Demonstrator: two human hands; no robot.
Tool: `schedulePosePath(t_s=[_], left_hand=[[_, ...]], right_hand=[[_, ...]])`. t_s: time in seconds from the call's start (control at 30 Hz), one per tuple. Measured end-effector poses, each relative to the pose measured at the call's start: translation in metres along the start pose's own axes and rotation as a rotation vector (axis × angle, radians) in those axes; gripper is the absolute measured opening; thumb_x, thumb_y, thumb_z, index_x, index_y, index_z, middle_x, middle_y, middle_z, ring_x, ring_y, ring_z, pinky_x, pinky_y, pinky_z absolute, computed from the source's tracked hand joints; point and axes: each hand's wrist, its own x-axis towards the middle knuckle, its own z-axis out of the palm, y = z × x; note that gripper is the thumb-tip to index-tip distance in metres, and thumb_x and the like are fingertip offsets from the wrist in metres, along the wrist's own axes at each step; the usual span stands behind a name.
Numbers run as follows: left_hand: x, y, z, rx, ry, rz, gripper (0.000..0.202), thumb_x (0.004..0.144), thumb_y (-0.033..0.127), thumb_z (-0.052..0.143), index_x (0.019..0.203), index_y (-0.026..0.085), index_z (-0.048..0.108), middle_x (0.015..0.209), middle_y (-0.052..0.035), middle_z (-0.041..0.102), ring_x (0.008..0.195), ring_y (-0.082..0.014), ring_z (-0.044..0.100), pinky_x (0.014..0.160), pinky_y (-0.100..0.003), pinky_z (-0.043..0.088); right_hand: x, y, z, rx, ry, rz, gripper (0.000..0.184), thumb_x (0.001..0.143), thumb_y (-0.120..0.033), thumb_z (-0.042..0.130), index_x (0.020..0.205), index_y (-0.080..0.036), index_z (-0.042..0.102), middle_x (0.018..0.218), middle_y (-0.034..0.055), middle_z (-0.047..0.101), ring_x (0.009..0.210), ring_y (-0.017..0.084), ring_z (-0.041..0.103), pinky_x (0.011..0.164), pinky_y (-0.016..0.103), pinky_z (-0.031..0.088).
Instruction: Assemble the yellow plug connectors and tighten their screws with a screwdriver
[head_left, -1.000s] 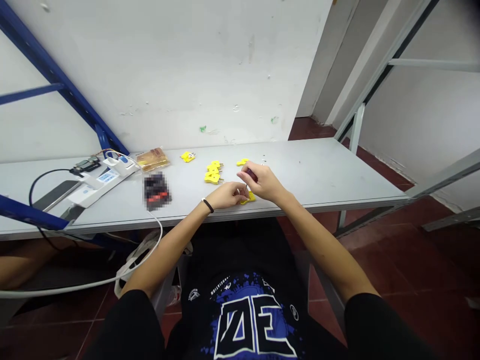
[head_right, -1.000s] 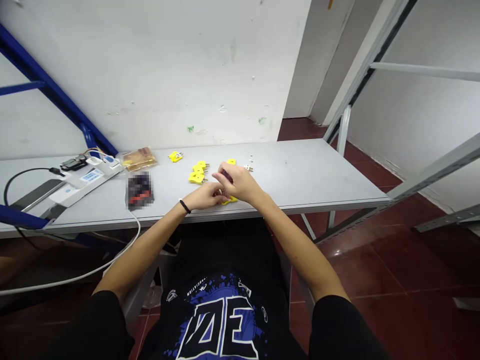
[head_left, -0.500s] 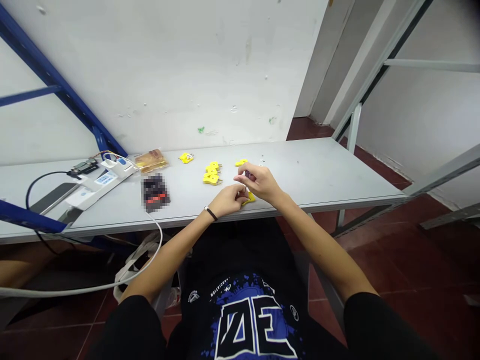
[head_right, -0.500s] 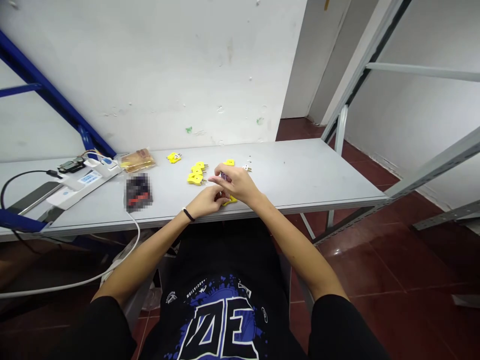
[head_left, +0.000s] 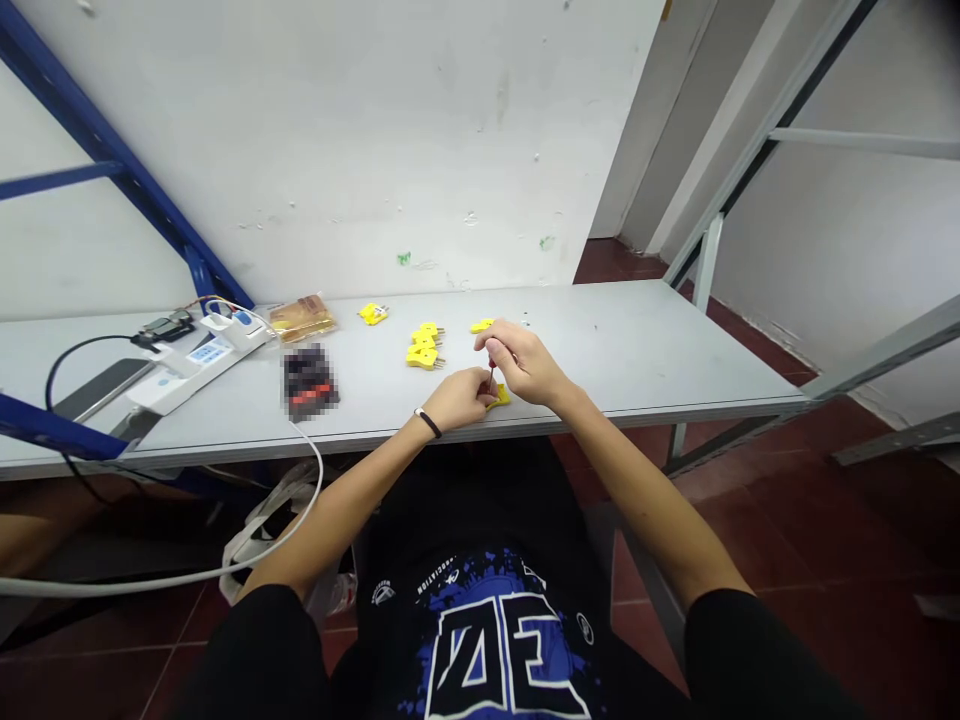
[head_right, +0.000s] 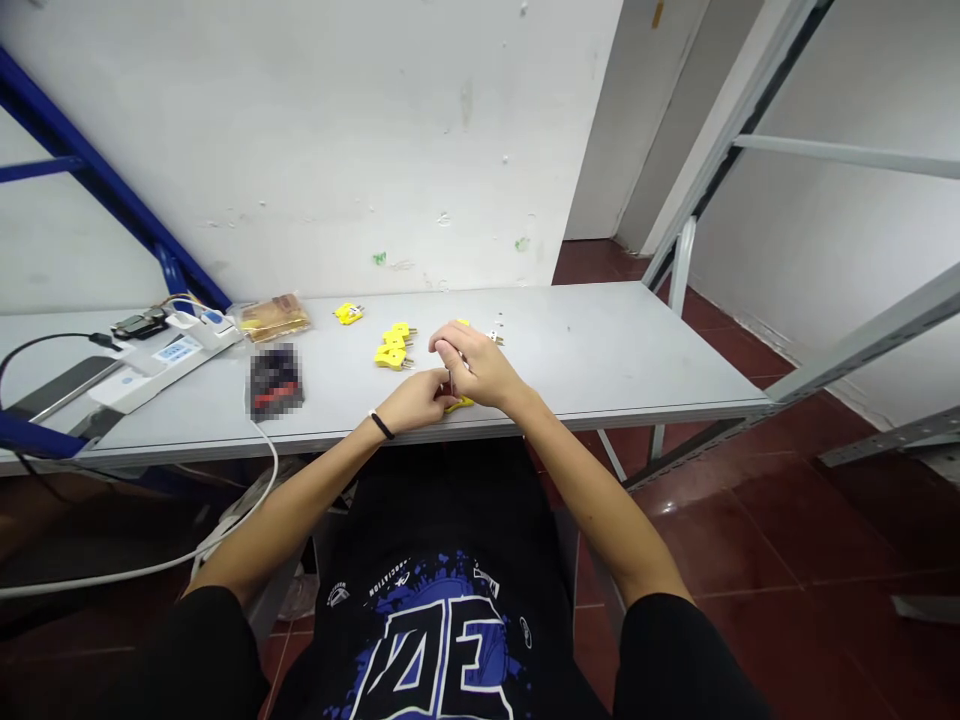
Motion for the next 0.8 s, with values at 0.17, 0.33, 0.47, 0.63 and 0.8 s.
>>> schedulePosePath(t_s=[0.17,0.33,0.47,0.63,0.8], left_hand=[[-0.0003,0.0014,0.0027,0.042,0.046,0.02,0.006,0.081,0.015,0.06,0.081,0.02,0.064,0.082,-0.0056,0.072,0.077,-0.0258,0.067,0.072,-0.035,0.05],[-0.0014,0.004,0.0053,0.068,0.076,-0.002,0.009,0.078,0.012,0.059,0.08,0.02,0.062,0.083,-0.0061,0.071,0.078,-0.0258,0.066,0.072,-0.035,0.049],[-0.0006,0.0056,0.005,0.048,0.06,-0.027,0.01,0.077,0.01,0.06,0.078,0.02,0.061,0.082,-0.005,0.071,0.08,-0.0259,0.067,0.071,-0.034,0.048],[-0.0002,0.0056,0.0055,0.025,0.069,-0.016,0.011,0.076,0.009,0.062,0.077,0.02,0.061,0.084,-0.0043,0.072,0.081,-0.0259,0.068,0.074,-0.034,0.049],[-0.0018,-0.0018,-0.0018,-0.034,0.016,0.054,0.014,0.08,0.008,0.058,0.081,0.02,0.066,0.085,-0.0029,0.072,0.081,-0.0231,0.068,0.077,-0.032,0.051]], right_hand=[[0.0001,0.001,0.0007,-0.009,-0.008,-0.006,0.037,0.106,-0.046,0.035,0.094,-0.022,0.06,0.09,0.0065,0.063,0.076,0.019,0.056,0.074,0.036,0.046],[0.0007,0.0022,0.0001,-0.005,0.0,0.016,0.038,0.106,-0.047,0.036,0.091,-0.022,0.059,0.087,0.0055,0.062,0.076,0.019,0.056,0.073,0.035,0.045],[0.0014,0.0017,-0.0006,0.009,0.003,0.016,0.037,0.106,-0.047,0.039,0.088,-0.022,0.059,0.086,0.005,0.062,0.078,0.019,0.056,0.07,0.033,0.044],[0.0013,0.001,-0.0012,0.02,0.007,0.019,0.037,0.106,-0.047,0.039,0.088,-0.021,0.059,0.085,0.0057,0.062,0.08,0.019,0.058,0.066,0.032,0.044],[0.001,0.0019,-0.0012,0.01,-0.002,0.004,0.035,0.106,-0.045,0.039,0.09,-0.021,0.06,0.087,0.0055,0.063,0.078,0.018,0.057,0.068,0.032,0.045]])
